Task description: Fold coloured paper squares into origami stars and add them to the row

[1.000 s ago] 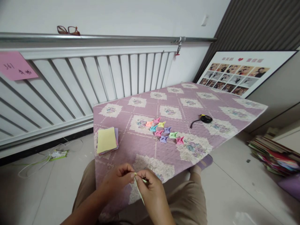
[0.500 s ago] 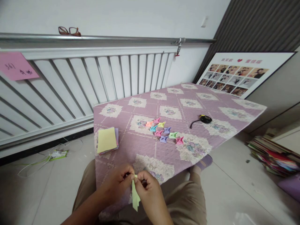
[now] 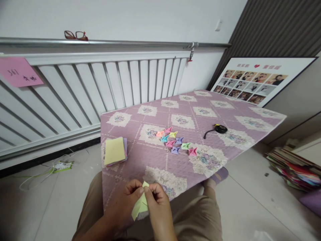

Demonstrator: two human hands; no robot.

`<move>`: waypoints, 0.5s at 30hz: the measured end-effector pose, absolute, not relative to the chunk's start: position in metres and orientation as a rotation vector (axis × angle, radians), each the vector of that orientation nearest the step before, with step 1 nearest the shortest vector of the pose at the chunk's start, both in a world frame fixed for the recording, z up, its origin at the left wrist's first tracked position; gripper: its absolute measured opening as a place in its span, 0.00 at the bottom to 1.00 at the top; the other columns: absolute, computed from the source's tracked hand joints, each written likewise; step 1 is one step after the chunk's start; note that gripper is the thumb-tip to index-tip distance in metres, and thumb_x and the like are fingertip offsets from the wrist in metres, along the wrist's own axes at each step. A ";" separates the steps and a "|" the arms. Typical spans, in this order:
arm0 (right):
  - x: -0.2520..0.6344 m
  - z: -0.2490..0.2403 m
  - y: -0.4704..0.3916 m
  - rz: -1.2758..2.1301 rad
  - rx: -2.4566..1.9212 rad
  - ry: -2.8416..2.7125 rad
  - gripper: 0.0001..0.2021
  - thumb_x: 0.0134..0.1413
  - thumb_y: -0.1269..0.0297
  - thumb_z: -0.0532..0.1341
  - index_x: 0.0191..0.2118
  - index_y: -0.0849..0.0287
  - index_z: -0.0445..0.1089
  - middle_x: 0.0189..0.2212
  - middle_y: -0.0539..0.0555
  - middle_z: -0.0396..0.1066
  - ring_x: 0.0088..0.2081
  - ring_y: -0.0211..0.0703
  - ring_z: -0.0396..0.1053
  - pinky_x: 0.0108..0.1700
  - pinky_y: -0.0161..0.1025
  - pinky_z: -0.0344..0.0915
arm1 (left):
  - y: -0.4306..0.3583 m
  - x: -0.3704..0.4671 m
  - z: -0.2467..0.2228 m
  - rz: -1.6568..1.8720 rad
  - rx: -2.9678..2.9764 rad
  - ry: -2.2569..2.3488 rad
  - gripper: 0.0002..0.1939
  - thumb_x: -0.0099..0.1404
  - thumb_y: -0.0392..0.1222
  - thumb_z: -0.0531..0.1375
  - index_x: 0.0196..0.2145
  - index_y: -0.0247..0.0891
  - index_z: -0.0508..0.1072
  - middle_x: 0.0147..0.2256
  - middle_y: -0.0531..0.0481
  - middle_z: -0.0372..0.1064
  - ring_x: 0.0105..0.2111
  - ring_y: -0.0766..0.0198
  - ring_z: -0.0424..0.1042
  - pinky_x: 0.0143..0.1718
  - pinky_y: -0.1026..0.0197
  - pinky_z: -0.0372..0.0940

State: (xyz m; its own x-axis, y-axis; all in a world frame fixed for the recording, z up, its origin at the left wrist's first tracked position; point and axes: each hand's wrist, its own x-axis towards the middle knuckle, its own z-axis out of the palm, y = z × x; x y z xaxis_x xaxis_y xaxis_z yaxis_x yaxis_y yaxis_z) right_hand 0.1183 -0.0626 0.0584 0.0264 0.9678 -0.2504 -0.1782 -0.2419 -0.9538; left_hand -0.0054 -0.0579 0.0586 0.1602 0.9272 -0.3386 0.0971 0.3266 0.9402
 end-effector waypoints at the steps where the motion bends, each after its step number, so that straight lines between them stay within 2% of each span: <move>1: 0.119 0.058 -0.063 1.447 -1.268 -0.914 0.23 0.44 0.41 0.67 0.25 0.56 0.64 0.19 0.44 0.58 0.22 0.35 0.55 0.25 0.32 0.56 | -0.058 -0.006 0.059 0.822 1.043 1.258 0.16 0.62 0.55 0.56 0.28 0.40 0.62 0.22 0.59 0.57 0.23 0.68 0.59 0.25 0.66 0.55; 5: 0.122 0.060 -0.062 1.588 -1.174 -0.796 0.22 0.48 0.41 0.64 0.24 0.56 0.64 0.20 0.45 0.60 0.22 0.36 0.58 0.25 0.33 0.58 | -0.056 -0.010 0.060 0.852 0.891 1.161 0.17 0.55 0.57 0.60 0.27 0.40 0.62 0.20 0.60 0.56 0.20 0.70 0.56 0.23 0.66 0.53; 8: 0.123 0.062 -0.061 1.735 -1.109 -0.677 0.21 0.44 0.43 0.68 0.26 0.56 0.66 0.21 0.45 0.63 0.22 0.35 0.61 0.26 0.33 0.60 | -0.054 -0.014 0.063 0.798 0.918 1.135 0.18 0.52 0.57 0.61 0.25 0.40 0.61 0.20 0.60 0.55 0.20 0.71 0.54 0.23 0.66 0.52; 12: 0.124 0.066 -0.060 1.847 -1.073 -0.652 0.19 0.41 0.49 0.72 0.27 0.57 0.69 0.21 0.45 0.65 0.22 0.34 0.63 0.28 0.32 0.61 | -0.053 -0.019 0.064 0.787 0.960 1.153 0.14 0.53 0.52 0.60 0.25 0.39 0.62 0.20 0.60 0.56 0.20 0.71 0.54 0.22 0.67 0.51; 15: 0.126 0.066 -0.061 1.848 -1.072 -0.675 0.18 0.40 0.49 0.73 0.28 0.57 0.70 0.21 0.46 0.67 0.23 0.35 0.65 0.28 0.33 0.63 | -0.054 -0.021 0.063 0.778 1.024 1.206 0.11 0.56 0.48 0.59 0.26 0.39 0.64 0.21 0.59 0.57 0.20 0.71 0.55 0.23 0.66 0.51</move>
State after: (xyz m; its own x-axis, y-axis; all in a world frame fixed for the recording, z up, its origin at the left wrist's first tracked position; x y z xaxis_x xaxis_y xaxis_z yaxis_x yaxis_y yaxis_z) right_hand 0.1256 -0.0606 0.0663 -0.2502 0.8802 -0.4034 -0.4130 -0.4738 -0.7778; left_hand -0.0213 -0.0538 0.0629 0.2106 0.9063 -0.3666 0.0404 0.3666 0.9295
